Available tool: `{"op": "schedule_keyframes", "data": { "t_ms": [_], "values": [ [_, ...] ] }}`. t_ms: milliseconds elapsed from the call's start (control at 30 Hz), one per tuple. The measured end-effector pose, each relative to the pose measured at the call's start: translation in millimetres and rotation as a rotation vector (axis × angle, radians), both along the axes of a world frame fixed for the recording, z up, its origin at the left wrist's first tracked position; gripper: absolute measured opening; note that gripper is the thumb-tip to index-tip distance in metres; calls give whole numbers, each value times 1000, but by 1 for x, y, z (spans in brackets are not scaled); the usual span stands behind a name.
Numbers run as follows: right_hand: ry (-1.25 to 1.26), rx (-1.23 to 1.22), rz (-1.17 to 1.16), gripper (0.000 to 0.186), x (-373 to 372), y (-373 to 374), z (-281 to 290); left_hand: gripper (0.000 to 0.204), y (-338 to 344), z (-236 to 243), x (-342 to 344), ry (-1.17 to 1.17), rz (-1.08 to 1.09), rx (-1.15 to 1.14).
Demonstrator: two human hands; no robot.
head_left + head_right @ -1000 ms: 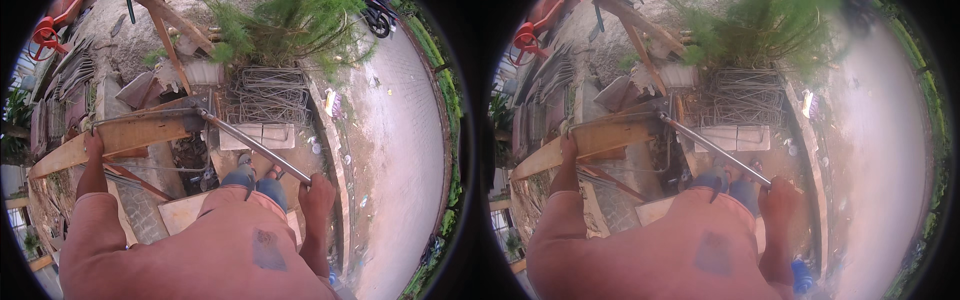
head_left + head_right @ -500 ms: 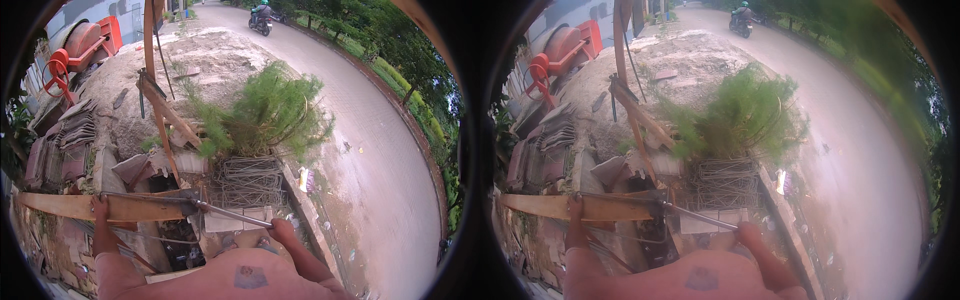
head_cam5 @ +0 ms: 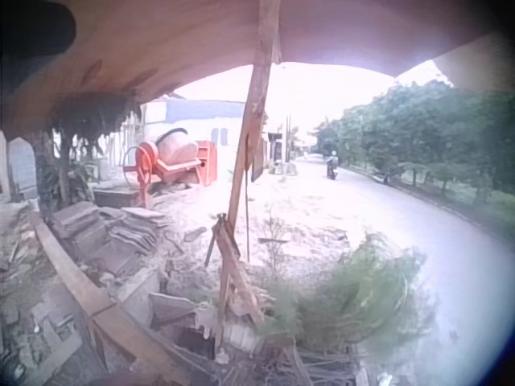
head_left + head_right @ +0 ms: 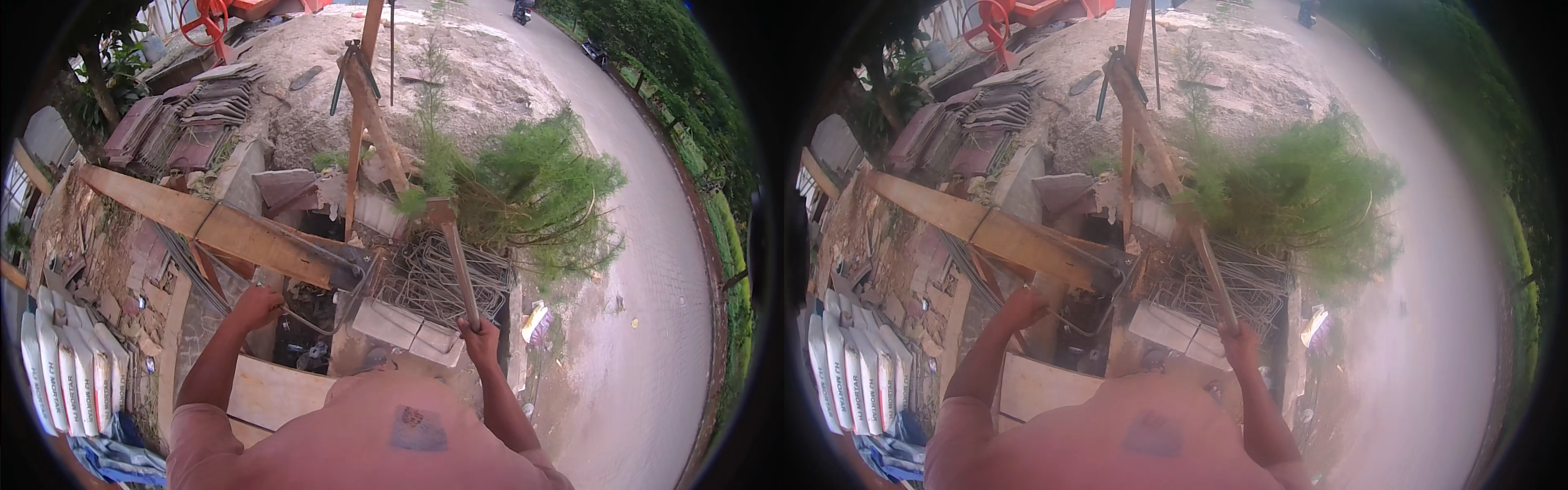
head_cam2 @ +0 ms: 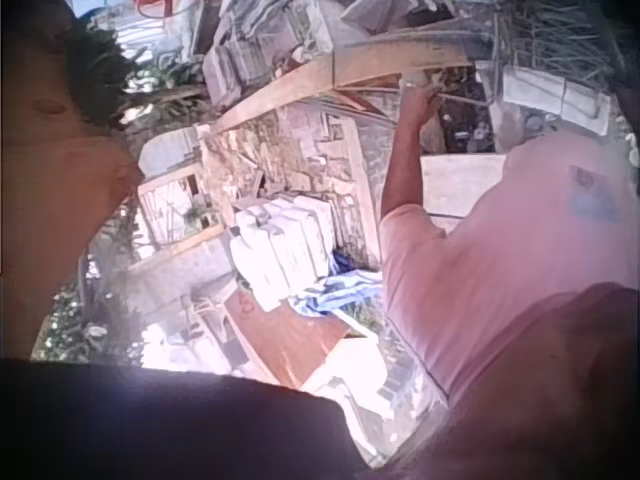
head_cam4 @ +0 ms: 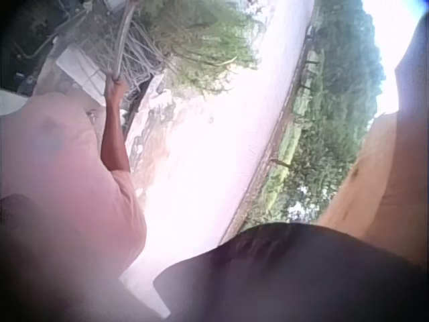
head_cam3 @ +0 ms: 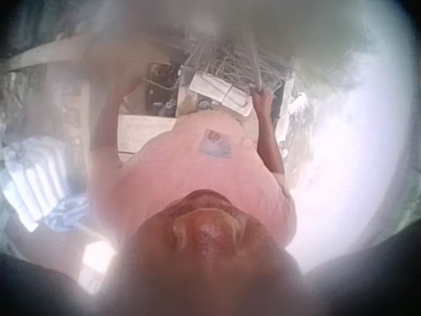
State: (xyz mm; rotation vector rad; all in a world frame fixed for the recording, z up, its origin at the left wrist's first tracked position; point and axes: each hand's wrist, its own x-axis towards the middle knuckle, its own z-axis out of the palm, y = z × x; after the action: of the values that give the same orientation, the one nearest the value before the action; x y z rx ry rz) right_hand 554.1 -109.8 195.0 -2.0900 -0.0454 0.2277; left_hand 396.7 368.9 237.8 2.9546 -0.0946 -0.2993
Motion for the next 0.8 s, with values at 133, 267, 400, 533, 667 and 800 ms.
{"op": "schedule_keyframes", "data": {
  "t_ms": [133, 267, 400, 533, 667, 800],
  "values": [
    [-60, 9, -2, 23, 13, -34, -15, 21, -18, 54, -6, -310, 12, 15],
    [-54, 22, -34, 22, 11, -70, -30, 22, -53, 127, 12, -549, 146, -50],
    [-22, 56, -54, 23, 10, -87, -30, 31, -64, 112, 22, -286, 531, -132],
    [9, 93, -49, 24, 11, -94, -39, 46, -39, 16, 9, -165, 797, -241],
    [25, 126, -51, 26, 5, -90, -34, 53, -39, -26, 1, -266, 900, -186],
    [42, 52, -14, 26, 4, -91, -34, 52, -48, -17, 3, -257, 912, -197]
  ]
}}
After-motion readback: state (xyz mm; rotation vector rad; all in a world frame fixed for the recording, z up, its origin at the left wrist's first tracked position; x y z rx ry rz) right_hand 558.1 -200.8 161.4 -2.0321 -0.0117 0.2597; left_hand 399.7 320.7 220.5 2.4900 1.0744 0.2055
